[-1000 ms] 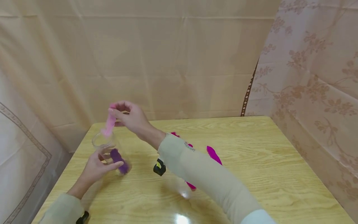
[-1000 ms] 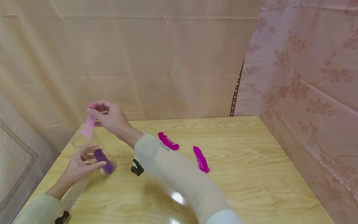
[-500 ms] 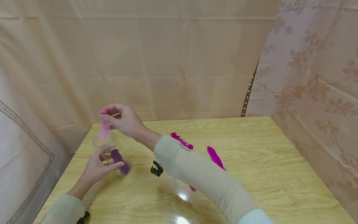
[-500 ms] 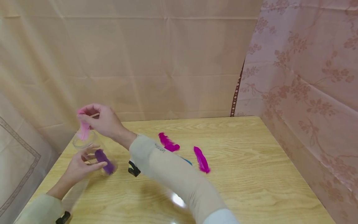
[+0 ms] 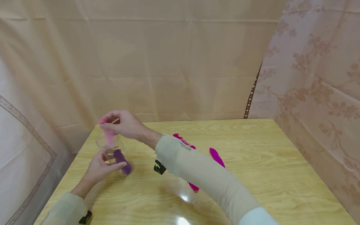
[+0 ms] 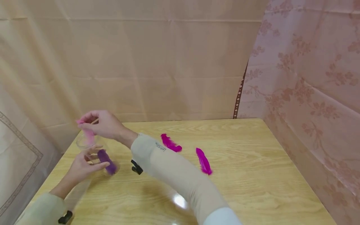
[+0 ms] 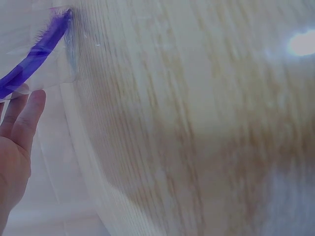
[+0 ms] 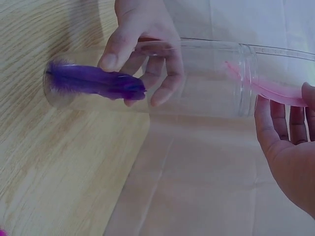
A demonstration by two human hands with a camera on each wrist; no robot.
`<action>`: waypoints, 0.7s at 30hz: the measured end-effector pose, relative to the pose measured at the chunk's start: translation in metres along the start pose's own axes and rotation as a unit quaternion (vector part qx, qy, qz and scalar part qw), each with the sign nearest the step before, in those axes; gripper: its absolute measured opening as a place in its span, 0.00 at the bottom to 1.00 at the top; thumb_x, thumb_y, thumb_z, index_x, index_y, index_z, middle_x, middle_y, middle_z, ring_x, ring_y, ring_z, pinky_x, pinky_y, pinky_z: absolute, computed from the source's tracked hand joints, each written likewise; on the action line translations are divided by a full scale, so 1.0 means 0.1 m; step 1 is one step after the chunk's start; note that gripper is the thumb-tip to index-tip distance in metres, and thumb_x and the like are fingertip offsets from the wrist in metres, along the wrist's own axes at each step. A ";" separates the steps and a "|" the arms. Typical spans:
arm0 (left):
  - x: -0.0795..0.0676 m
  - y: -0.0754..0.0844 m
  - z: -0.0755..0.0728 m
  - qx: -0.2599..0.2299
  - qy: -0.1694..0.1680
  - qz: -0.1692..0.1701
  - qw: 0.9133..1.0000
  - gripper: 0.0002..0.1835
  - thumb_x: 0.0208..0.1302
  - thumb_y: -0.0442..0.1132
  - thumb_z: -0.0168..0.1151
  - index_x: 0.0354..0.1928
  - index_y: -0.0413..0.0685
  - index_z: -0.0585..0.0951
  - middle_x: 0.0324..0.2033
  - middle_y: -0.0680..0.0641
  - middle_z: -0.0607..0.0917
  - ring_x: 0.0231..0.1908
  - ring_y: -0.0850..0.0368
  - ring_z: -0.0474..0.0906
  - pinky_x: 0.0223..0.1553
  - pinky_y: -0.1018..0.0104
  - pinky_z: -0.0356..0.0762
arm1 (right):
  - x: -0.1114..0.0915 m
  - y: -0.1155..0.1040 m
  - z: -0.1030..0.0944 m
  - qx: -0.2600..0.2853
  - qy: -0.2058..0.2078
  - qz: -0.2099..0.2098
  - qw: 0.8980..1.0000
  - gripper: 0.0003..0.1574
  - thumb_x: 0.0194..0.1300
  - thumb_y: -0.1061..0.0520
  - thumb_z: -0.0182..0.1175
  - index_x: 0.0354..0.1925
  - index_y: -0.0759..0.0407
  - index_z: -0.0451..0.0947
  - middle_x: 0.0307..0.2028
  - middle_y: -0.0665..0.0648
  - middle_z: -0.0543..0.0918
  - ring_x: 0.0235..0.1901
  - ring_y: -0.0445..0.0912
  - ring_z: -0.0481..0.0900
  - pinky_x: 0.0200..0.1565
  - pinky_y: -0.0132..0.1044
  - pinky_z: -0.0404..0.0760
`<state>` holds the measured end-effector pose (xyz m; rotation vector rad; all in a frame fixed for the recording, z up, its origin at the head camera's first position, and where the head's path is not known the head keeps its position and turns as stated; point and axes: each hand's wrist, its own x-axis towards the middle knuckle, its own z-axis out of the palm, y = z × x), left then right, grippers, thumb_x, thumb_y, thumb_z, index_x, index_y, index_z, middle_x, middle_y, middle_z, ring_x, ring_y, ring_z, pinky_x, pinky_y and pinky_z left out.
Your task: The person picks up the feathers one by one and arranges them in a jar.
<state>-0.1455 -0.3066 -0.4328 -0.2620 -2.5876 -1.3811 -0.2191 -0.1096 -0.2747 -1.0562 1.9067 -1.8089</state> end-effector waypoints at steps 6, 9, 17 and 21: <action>-0.01 -0.01 0.01 -0.009 -0.002 -0.006 1.000 0.36 0.56 0.37 0.79 0.66 0.39 0.73 0.55 0.35 0.82 0.41 0.51 0.83 0.33 0.63 0.84 | 0.00 0.00 0.00 -0.008 -0.016 0.007 1.000 0.10 0.69 0.60 0.66 0.47 0.63 0.84 0.37 0.48 0.85 0.35 0.41 0.83 0.40 0.33 0.85; -0.01 -0.01 0.01 0.000 0.000 -0.005 1.000 0.36 0.56 0.37 0.79 0.66 0.40 0.74 0.55 0.36 0.83 0.41 0.52 0.83 0.33 0.64 0.84 | 0.00 0.00 -0.01 -0.007 -0.019 0.010 1.000 0.09 0.69 0.60 0.66 0.46 0.63 0.84 0.37 0.48 0.85 0.36 0.42 0.83 0.40 0.34 0.85; -0.01 -0.01 0.01 0.019 0.006 -0.005 1.000 0.34 0.56 0.39 0.79 0.64 0.40 0.76 0.56 0.38 0.83 0.39 0.54 0.79 0.31 0.65 0.82 | 0.00 0.00 -0.01 -0.026 -0.025 0.002 0.999 0.10 0.70 0.60 0.66 0.47 0.64 0.84 0.36 0.47 0.85 0.35 0.41 0.84 0.40 0.32 0.84; -0.01 -0.01 0.01 0.023 0.007 -0.016 1.000 0.33 0.56 0.40 0.79 0.63 0.39 0.76 0.56 0.37 0.82 0.39 0.51 0.78 0.30 0.65 0.81 | 0.00 0.00 -0.01 -0.047 -0.029 -0.001 0.998 0.09 0.70 0.60 0.66 0.46 0.63 0.84 0.36 0.47 0.85 0.36 0.40 0.84 0.41 0.30 0.83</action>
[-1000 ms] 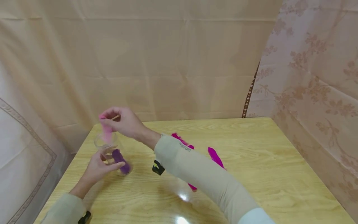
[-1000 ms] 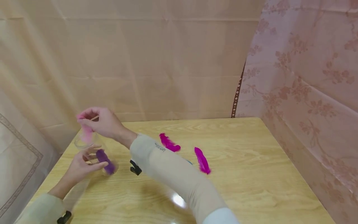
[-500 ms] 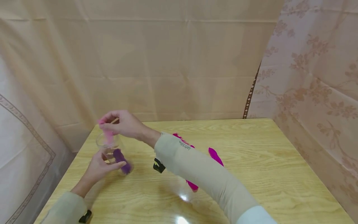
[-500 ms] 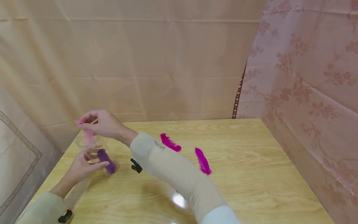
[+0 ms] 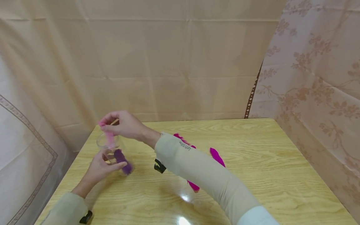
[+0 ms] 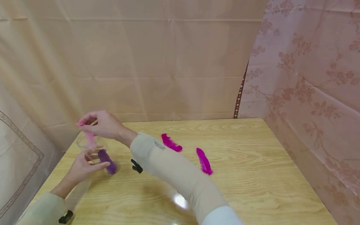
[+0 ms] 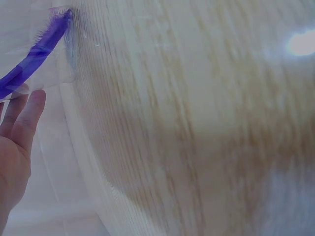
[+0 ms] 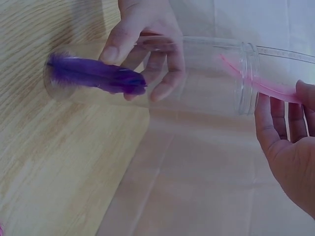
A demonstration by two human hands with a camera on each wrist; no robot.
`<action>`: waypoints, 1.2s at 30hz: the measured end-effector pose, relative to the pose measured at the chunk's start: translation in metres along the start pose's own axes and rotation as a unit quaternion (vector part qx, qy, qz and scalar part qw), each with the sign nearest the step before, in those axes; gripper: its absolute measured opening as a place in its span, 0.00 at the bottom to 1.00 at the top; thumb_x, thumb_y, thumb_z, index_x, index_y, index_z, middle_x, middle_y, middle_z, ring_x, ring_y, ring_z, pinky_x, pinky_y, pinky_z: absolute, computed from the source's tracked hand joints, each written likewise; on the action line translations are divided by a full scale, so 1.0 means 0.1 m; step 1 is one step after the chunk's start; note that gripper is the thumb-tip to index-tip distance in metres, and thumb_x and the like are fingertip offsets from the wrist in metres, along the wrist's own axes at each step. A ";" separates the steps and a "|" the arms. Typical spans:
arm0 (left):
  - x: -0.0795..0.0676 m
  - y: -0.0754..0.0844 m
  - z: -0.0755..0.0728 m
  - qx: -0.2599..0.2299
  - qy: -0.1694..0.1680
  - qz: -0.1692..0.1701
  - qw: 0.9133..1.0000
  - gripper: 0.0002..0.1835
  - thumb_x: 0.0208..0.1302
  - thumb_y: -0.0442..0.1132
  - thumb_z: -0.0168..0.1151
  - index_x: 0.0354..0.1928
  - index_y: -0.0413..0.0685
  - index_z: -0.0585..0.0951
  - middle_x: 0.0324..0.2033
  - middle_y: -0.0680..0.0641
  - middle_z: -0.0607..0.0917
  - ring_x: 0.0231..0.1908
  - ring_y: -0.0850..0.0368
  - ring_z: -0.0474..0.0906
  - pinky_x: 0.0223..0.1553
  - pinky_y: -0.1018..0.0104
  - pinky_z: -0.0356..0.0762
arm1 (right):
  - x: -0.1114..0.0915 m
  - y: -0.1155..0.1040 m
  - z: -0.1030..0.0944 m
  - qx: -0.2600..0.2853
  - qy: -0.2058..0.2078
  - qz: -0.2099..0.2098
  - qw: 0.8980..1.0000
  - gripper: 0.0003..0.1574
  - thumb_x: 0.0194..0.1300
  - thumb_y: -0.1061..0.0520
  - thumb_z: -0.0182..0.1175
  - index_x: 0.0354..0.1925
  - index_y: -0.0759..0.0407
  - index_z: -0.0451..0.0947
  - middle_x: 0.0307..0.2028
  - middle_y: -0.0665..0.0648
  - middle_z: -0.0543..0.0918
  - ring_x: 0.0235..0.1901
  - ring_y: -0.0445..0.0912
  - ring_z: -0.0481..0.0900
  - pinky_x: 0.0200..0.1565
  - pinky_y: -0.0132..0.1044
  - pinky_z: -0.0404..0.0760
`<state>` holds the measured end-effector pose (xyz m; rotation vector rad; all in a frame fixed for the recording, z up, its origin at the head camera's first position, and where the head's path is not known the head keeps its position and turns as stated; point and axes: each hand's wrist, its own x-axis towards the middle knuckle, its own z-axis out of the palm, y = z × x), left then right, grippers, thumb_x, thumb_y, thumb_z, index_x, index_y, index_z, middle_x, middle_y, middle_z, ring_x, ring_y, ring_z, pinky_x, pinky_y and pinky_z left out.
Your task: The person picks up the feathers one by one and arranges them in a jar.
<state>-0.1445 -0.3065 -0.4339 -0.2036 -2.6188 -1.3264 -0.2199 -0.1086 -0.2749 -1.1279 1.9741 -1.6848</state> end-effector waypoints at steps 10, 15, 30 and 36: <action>0.13 -0.08 -0.03 -0.012 -0.003 0.014 1.000 0.27 0.55 0.37 0.80 0.53 0.38 0.77 0.54 0.39 0.82 0.43 0.56 0.82 0.37 0.67 0.82 | 0.12 0.01 -0.02 -0.080 -0.026 -0.010 0.996 0.10 0.69 0.62 0.66 0.49 0.61 0.84 0.40 0.49 0.86 0.38 0.36 0.83 0.45 0.23 0.78; 0.11 -0.07 -0.02 -0.017 0.003 0.021 1.000 0.25 0.54 0.35 0.80 0.51 0.40 0.78 0.52 0.41 0.83 0.43 0.62 0.82 0.40 0.68 0.81 | 0.12 0.00 0.00 -0.091 -0.039 -0.029 0.995 0.13 0.70 0.64 0.64 0.52 0.62 0.81 0.40 0.51 0.86 0.38 0.35 0.82 0.46 0.22 0.77; 0.14 -0.09 -0.04 -0.057 -0.027 0.007 0.998 0.40 0.55 0.37 0.79 0.69 0.38 0.71 0.59 0.34 0.79 0.49 0.34 0.82 0.40 0.67 0.84 | 0.11 -0.01 -0.03 -0.093 -0.037 -0.039 0.994 0.16 0.69 0.64 0.65 0.54 0.61 0.79 0.39 0.49 0.84 0.42 0.38 0.81 0.46 0.21 0.77; 0.14 -0.10 -0.03 -0.051 -0.023 0.008 0.998 0.40 0.55 0.37 0.80 0.69 0.41 0.72 0.58 0.35 0.80 0.48 0.35 0.83 0.39 0.66 0.84 | 0.12 0.01 -0.02 -0.093 -0.031 -0.045 0.994 0.16 0.69 0.64 0.65 0.54 0.62 0.80 0.40 0.49 0.84 0.42 0.36 0.80 0.47 0.21 0.77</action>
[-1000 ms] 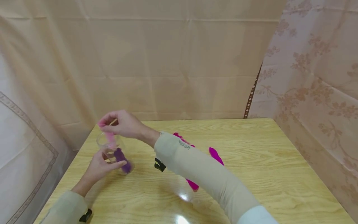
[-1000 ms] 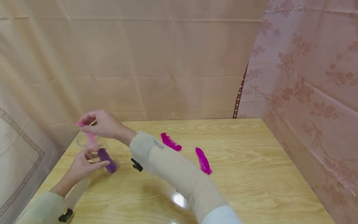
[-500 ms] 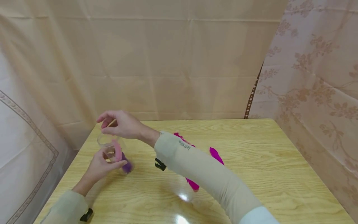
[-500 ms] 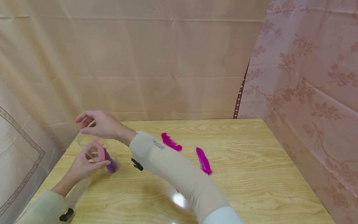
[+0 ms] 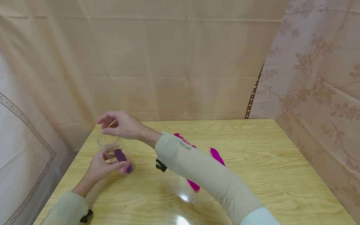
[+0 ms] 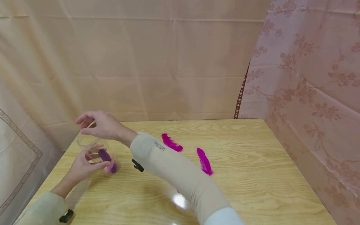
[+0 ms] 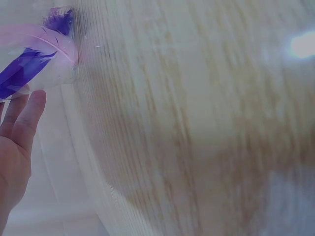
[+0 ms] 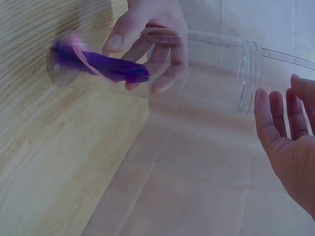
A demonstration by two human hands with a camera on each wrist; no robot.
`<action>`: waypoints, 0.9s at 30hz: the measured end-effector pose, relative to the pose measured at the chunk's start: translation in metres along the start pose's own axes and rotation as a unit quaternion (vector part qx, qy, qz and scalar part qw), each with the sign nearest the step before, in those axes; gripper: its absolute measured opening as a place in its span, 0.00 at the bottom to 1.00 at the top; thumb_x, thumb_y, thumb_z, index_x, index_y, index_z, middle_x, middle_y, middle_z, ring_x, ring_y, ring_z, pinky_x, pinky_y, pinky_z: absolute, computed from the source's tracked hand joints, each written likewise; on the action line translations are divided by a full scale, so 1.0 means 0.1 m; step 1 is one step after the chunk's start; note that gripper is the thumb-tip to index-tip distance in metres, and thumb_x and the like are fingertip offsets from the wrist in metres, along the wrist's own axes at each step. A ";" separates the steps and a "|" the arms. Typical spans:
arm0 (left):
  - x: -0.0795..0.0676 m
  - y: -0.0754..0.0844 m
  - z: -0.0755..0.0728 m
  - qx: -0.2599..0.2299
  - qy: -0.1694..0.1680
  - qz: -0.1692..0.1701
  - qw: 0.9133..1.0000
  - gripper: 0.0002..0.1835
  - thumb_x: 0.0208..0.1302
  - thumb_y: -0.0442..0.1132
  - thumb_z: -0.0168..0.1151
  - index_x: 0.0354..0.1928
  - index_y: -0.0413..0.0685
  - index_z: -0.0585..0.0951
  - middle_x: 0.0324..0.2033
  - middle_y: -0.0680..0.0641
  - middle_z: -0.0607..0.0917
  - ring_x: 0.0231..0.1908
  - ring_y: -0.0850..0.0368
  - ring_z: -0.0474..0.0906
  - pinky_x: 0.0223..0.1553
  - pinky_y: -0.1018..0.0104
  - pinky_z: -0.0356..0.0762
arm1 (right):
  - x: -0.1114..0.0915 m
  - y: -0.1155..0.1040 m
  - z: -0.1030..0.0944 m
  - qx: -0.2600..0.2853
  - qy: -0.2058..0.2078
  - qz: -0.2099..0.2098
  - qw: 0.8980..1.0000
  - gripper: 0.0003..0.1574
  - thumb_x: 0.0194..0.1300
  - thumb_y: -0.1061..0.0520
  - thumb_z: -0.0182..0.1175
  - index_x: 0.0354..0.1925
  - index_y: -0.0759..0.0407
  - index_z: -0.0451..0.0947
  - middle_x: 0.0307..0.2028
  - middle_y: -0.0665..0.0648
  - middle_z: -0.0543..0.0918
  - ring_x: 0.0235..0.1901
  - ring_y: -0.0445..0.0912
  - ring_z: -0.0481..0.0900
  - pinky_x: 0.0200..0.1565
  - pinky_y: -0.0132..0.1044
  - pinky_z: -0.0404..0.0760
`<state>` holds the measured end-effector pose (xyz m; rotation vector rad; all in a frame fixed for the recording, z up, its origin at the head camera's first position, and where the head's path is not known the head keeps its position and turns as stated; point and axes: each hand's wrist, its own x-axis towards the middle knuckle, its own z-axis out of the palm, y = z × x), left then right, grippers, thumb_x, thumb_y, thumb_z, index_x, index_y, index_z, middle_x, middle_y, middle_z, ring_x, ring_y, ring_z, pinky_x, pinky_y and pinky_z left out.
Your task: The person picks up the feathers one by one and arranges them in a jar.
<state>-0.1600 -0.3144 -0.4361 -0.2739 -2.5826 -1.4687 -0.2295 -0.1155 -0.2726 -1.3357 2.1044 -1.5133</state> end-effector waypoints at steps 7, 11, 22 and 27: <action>0.00 -0.01 0.01 0.007 0.008 0.013 1.000 0.38 0.54 0.35 0.80 0.67 0.39 0.73 0.55 0.35 0.81 0.47 0.36 0.83 0.40 0.68 0.83 | -0.03 0.06 -0.04 0.033 0.018 0.023 0.999 0.17 0.69 0.63 0.65 0.56 0.62 0.79 0.44 0.52 0.83 0.41 0.37 0.81 0.46 0.24 0.78; 0.00 0.00 0.02 0.015 0.014 0.017 1.000 0.38 0.53 0.35 0.80 0.66 0.40 0.73 0.53 0.35 0.82 0.46 0.35 0.83 0.40 0.69 0.83 | -0.08 0.16 -0.15 0.036 0.032 0.022 0.999 0.19 0.70 0.63 0.65 0.57 0.65 0.78 0.46 0.55 0.83 0.42 0.39 0.81 0.46 0.26 0.80; -0.02 0.04 0.03 0.018 0.012 0.006 1.000 0.37 0.53 0.36 0.81 0.64 0.40 0.74 0.53 0.35 0.81 0.46 0.36 0.83 0.37 0.67 0.83 | -0.41 0.64 -0.64 -0.077 -0.004 0.093 0.993 0.29 0.70 0.63 0.65 0.65 0.67 0.71 0.61 0.62 0.77 0.61 0.51 0.74 0.62 0.36 0.73; -0.01 0.02 0.03 0.022 0.013 0.013 1.000 0.36 0.52 0.34 0.81 0.62 0.41 0.75 0.52 0.36 0.82 0.44 0.50 0.85 0.36 0.66 0.84 | -0.64 0.84 -0.83 -0.176 -0.056 0.159 0.970 0.34 0.71 0.58 0.65 0.70 0.65 0.68 0.67 0.62 0.74 0.67 0.53 0.69 0.67 0.41 0.68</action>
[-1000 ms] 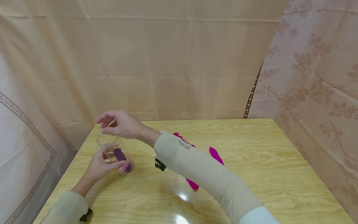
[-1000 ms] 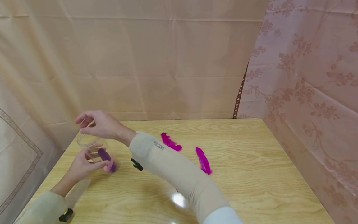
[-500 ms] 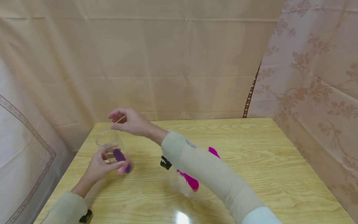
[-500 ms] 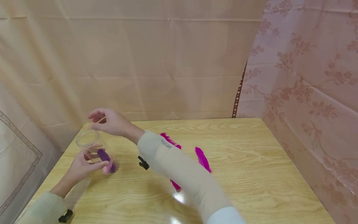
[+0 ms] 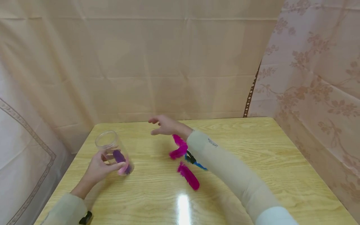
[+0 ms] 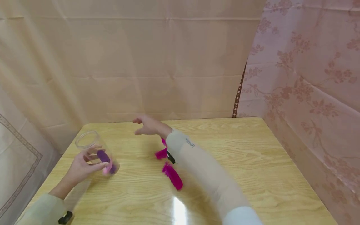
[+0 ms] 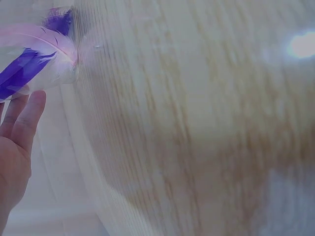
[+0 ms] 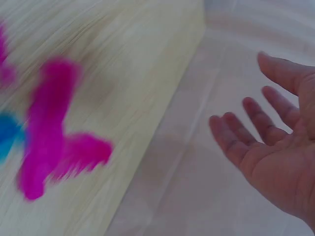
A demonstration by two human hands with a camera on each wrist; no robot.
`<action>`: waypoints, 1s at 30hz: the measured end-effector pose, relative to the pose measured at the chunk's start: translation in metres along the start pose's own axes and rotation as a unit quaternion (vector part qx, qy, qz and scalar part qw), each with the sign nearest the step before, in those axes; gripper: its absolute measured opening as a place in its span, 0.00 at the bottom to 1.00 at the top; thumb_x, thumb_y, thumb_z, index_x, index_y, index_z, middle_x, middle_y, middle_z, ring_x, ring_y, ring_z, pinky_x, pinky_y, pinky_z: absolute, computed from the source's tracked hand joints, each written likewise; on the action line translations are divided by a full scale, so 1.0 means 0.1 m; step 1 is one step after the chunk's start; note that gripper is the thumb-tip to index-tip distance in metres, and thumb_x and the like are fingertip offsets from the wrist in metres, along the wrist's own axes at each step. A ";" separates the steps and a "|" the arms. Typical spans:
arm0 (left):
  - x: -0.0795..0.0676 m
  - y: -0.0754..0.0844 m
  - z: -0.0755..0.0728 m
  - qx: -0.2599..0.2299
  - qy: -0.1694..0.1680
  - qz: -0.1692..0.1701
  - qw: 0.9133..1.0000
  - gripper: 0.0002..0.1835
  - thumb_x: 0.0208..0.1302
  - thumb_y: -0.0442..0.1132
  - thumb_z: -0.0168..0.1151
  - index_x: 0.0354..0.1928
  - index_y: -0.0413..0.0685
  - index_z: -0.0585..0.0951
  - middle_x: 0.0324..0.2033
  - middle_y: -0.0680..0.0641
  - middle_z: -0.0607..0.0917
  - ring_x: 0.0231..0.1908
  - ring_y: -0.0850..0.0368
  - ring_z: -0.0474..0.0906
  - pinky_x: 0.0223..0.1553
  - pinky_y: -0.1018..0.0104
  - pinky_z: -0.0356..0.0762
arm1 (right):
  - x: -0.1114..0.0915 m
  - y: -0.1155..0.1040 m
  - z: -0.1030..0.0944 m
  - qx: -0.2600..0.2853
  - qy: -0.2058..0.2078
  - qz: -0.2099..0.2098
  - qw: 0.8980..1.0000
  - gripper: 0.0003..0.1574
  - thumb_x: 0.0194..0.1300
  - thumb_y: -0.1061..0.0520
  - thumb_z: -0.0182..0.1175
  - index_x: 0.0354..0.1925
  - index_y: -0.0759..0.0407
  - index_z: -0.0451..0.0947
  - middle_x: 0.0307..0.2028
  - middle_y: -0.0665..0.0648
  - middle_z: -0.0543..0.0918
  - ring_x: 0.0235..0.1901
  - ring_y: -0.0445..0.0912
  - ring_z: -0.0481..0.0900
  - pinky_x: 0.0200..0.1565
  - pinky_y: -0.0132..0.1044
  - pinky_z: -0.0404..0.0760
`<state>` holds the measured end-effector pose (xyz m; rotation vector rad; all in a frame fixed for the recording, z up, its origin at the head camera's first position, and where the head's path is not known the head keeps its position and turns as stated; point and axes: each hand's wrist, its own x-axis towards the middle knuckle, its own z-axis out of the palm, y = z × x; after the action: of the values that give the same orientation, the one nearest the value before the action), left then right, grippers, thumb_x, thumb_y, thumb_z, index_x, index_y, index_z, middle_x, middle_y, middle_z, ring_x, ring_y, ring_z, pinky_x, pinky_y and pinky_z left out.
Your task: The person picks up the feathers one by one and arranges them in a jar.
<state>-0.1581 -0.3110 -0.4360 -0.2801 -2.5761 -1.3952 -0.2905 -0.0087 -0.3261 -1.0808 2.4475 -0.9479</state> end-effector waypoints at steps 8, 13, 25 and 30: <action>0.00 -0.01 0.00 -0.006 0.001 0.003 1.000 0.36 0.52 0.34 0.81 0.62 0.41 0.75 0.51 0.36 0.81 0.45 0.44 0.85 0.36 0.65 0.84 | -0.21 0.37 -0.02 -0.090 -0.066 0.028 0.993 0.34 0.70 0.57 0.66 0.70 0.64 0.69 0.67 0.62 0.73 0.68 0.55 0.68 0.69 0.45 0.66; -0.01 0.00 0.00 -0.004 -0.001 -0.001 1.000 0.36 0.52 0.35 0.81 0.63 0.42 0.74 0.52 0.36 0.81 0.46 0.34 0.83 0.37 0.66 0.83 | -0.33 0.50 0.05 -0.133 -0.123 0.021 0.983 0.32 0.71 0.61 0.64 0.71 0.57 0.70 0.69 0.58 0.71 0.68 0.53 0.67 0.69 0.44 0.66; -0.03 -0.01 0.00 0.001 0.001 0.004 1.000 0.36 0.53 0.34 0.80 0.63 0.42 0.74 0.52 0.36 0.81 0.47 0.34 0.83 0.38 0.67 0.83 | -0.42 0.77 0.24 -0.203 -0.187 0.023 0.961 0.34 0.69 0.57 0.68 0.70 0.60 0.71 0.61 0.59 0.77 0.59 0.51 0.75 0.65 0.41 0.71; -0.04 -0.01 0.01 0.010 0.003 0.003 1.000 0.37 0.53 0.36 0.80 0.64 0.41 0.74 0.52 0.37 0.82 0.46 0.36 0.83 0.38 0.68 0.82 | -0.42 0.88 0.31 -0.237 -0.190 0.010 0.953 0.31 0.67 0.55 0.69 0.66 0.59 0.75 0.54 0.56 0.80 0.53 0.47 0.75 0.61 0.39 0.73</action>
<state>-0.1548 -0.3110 -0.4381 -0.2792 -2.5795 -1.3665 -0.2945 0.0519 -0.4079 -1.2407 2.3941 -0.1101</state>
